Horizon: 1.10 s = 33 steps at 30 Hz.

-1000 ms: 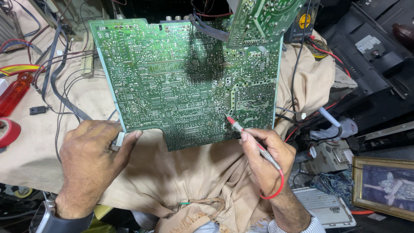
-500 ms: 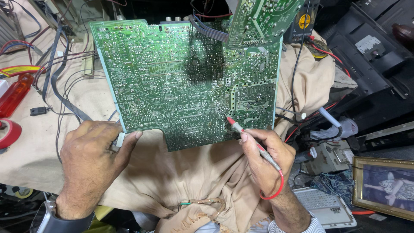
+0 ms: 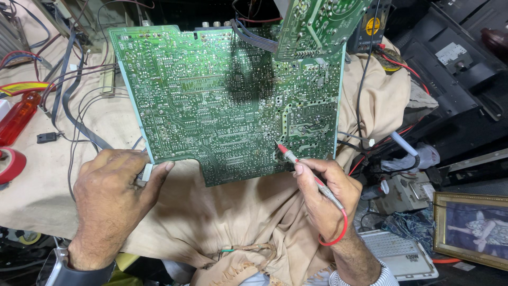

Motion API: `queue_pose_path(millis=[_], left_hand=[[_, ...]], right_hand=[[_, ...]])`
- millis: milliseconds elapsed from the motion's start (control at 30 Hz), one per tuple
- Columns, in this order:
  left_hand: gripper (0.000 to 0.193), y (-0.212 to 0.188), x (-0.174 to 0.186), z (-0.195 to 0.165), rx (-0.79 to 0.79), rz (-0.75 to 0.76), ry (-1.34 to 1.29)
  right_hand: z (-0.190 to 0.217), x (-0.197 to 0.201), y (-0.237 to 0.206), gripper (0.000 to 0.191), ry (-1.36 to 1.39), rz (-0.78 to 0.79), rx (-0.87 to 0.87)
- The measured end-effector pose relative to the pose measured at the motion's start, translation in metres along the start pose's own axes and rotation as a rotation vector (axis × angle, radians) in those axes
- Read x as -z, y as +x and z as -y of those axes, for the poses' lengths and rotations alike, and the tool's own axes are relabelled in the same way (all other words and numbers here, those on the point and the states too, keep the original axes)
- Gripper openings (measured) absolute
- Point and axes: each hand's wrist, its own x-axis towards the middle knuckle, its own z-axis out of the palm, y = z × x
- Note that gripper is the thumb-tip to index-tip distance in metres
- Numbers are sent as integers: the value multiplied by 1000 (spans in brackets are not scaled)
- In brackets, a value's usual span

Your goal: The person holds a green circuit board with the left hand and uses a multimeter probe in the right hand to touch multiple test points on the board. The person moves the probe across different areas of the board while maintaining contact with the circuit traces.

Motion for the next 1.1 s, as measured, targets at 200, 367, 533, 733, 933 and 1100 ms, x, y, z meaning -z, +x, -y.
queue_pose_path(millis=[200,367,533,733,933,1100], left_hand=[[33,0,0,-1,10,-2,7],[33,1,0,-2,19,10,7],[33,0,0,0,10,7,5],[32,1,0,0,3,9,16],[32,0,0,-1,6,8,16],[34,1,0,0,-4,-4,10]], right_hand=[[0,0,1,14,15,0,22],[0,2,1,13,-10,5,29],[0,2,2,13,-11,4,34],[0,3,1,12,13,-12,54],[-2,9,-4,10,-15,-118,109],[-5,10,-6,10,-49,-105,115]])
